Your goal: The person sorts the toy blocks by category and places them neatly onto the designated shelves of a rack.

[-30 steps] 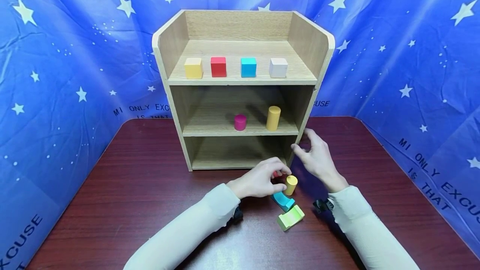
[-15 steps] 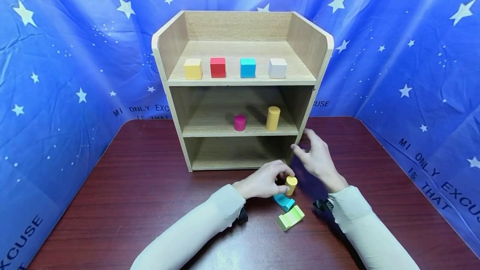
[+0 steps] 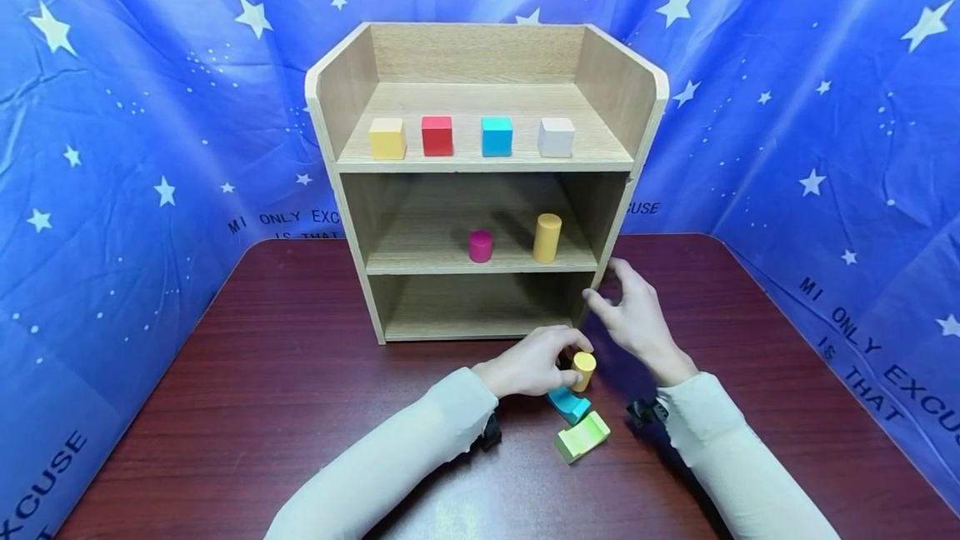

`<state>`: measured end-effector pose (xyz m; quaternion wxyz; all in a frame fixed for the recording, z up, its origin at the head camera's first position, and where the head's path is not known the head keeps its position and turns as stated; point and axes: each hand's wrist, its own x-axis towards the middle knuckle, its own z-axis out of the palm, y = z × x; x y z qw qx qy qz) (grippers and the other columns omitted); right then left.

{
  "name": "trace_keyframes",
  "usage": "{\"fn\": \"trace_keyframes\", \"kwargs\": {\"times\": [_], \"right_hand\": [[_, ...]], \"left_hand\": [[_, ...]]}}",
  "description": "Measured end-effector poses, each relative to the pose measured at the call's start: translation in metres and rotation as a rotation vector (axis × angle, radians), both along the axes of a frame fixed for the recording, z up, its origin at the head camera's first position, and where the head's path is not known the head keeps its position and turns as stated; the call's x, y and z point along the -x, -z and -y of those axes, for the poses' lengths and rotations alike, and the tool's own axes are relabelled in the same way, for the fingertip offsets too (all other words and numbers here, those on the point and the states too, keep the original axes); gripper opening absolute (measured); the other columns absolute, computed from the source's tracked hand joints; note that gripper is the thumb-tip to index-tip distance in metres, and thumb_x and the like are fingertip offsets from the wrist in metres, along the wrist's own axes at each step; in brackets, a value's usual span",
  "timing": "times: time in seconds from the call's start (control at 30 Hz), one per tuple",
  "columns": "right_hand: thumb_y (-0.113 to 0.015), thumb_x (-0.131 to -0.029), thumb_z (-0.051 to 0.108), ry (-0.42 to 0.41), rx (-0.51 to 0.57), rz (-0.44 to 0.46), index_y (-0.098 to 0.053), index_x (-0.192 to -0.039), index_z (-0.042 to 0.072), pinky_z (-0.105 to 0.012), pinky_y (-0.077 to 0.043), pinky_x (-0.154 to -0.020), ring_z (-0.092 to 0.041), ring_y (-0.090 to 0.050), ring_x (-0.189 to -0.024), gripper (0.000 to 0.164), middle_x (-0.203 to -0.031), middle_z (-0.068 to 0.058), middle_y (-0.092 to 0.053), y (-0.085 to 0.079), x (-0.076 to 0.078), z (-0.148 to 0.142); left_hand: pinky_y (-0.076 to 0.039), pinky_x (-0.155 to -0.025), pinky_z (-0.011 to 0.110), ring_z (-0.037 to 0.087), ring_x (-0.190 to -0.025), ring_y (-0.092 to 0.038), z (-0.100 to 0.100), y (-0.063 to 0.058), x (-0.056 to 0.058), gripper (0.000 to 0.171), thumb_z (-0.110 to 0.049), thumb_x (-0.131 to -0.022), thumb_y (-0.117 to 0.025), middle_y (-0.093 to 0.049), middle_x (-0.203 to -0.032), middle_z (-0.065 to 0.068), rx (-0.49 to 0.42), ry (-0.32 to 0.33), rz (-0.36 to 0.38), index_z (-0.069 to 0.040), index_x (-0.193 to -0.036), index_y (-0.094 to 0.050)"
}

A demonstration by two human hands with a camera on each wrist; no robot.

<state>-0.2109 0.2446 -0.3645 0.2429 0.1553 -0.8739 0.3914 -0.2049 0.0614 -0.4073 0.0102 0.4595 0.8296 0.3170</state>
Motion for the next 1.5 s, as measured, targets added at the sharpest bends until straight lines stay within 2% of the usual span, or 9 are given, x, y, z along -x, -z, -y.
{"fn": "trace_keyframes", "kwargs": {"times": [0.37, 0.67, 1.0, 1.27, 1.5], "right_hand": [[-0.068, -0.085, 0.007, 0.008, -0.007, 0.009, -0.053, -0.121, 0.000, -0.045, -0.055, -0.067, -0.029, -0.063, -0.088, 0.040, -0.097, -0.017, -0.064, 0.000, -0.001, 0.000], [-0.067, -0.085, 0.007, 0.007, -0.004, 0.010, -0.052, -0.122, 0.001, -0.048, -0.055, -0.068, -0.030, -0.063, -0.089, 0.040, -0.098, -0.017, -0.064, 0.000, 0.000, 0.000], [-0.068, -0.085, 0.006, 0.000, 0.002, 0.000, -0.053, -0.120, 0.001, -0.045, -0.055, -0.067, -0.033, -0.064, -0.089, 0.039, -0.097, -0.017, -0.064, 0.000, 0.000, -0.001], [-0.068, -0.084, 0.008, 0.017, -0.016, -0.003, -0.054, -0.120, 0.001, -0.042, -0.055, -0.066, -0.028, -0.064, -0.088, 0.039, -0.096, -0.015, -0.065, 0.000, 0.000, 0.000], [-0.068, -0.084, 0.007, 0.010, -0.003, -0.002, -0.054, -0.120, 0.001, -0.048, -0.054, -0.068, -0.028, -0.063, -0.089, 0.039, -0.097, -0.015, -0.065, 0.000, 0.000, 0.000]], "left_hand": [[-0.043, -0.071, 0.008, -0.001, -0.085, -0.057, -0.001, 0.000, -0.001, 0.031, -0.010, -0.081, -0.073, -0.062, -0.097, -0.005, 0.000, 0.001, 0.015, -0.010, -0.110, -0.061], [-0.045, -0.072, 0.010, -0.002, -0.085, -0.057, 0.004, -0.002, 0.001, 0.030, -0.009, -0.081, -0.072, -0.061, -0.099, -0.005, -0.041, 0.014, 0.030, -0.009, -0.109, -0.061], [-0.046, -0.074, 0.011, 0.003, -0.089, -0.056, 0.016, -0.015, 0.000, 0.031, -0.009, -0.080, -0.073, -0.061, -0.101, -0.004, -0.062, 0.009, -0.006, -0.009, -0.109, -0.061], [-0.044, -0.080, 0.015, 0.008, -0.091, -0.055, 0.028, -0.023, 0.001, 0.031, -0.010, -0.080, -0.073, -0.062, -0.103, -0.002, -0.092, -0.011, -0.053, -0.009, -0.109, -0.061], [-0.048, -0.080, 0.025, 0.010, -0.091, -0.055, 0.040, -0.028, -0.002, 0.031, -0.009, -0.079, -0.072, -0.062, -0.102, -0.001, -0.125, -0.013, -0.088, -0.009, -0.108, -0.062]]}}
